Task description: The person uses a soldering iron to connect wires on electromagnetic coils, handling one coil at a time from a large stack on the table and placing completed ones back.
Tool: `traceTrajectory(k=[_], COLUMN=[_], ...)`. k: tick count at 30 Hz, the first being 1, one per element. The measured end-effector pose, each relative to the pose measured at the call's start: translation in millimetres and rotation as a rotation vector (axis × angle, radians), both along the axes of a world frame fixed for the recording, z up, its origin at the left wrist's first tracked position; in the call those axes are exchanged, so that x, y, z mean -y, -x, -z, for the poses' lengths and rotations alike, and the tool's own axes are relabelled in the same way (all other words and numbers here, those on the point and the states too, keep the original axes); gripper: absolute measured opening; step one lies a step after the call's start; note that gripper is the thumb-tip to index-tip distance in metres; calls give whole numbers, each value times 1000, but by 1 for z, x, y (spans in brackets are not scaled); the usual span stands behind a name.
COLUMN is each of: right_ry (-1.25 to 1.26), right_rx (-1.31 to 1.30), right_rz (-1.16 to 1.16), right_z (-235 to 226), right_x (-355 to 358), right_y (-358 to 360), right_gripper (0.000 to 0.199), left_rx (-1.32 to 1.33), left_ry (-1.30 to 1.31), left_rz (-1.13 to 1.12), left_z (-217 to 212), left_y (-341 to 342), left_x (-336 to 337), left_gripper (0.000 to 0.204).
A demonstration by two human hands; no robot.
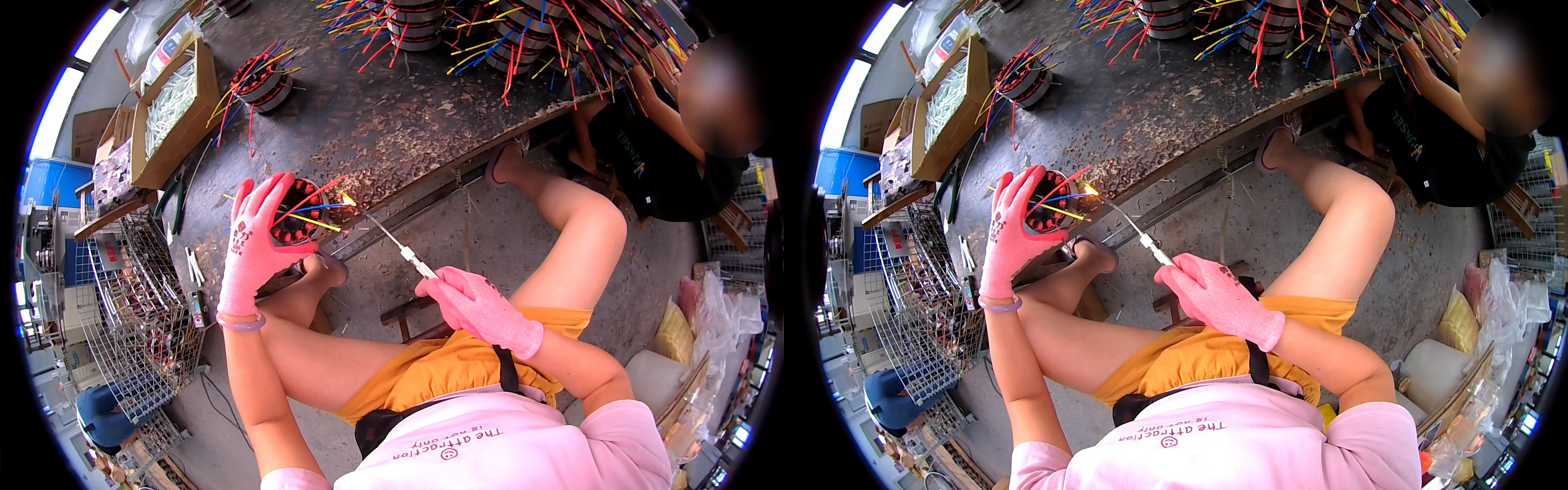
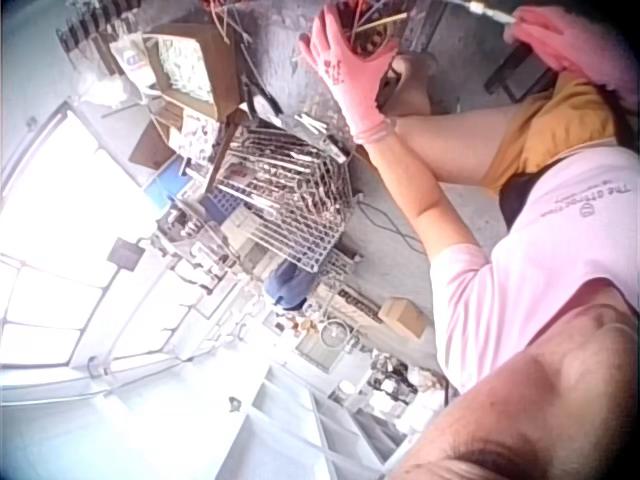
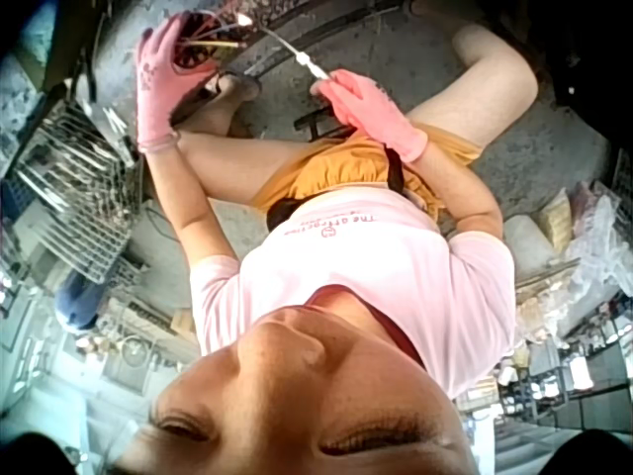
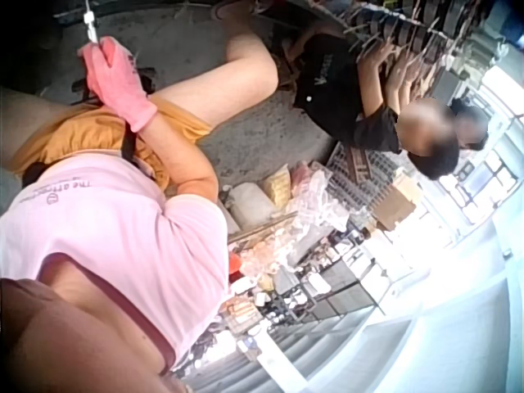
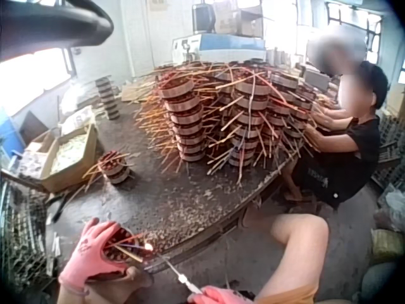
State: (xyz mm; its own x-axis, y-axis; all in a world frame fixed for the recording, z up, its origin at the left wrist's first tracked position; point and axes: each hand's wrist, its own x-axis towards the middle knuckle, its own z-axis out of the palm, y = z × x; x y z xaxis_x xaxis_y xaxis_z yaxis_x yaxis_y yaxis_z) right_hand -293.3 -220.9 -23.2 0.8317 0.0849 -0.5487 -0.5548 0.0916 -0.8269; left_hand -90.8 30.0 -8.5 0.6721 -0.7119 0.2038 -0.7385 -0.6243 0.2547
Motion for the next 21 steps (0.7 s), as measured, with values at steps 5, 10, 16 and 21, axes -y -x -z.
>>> traceTrajectory(k=[5, 10, 16, 21], right_ry=[17, -6, 32, -7], right_rx=[36, -35, -4, -11], right_rz=[-20, -1, -9, 16], right_z=[1, -4, -1, 3], right_x=[0, 0, 1, -1], right_y=[0, -1, 1, 2], right_gripper=[28, 29, 28, 28], left_rx=[-2, -7, -9, -14], left_ry=[3, 2, -2, -7], left_rz=[1, -7, -4, -14], left_z=[0, 0, 0, 0], left_y=[0, 1, 0, 1], left_x=[0, 0, 0, 0], left_gripper=[91, 91, 91, 91])
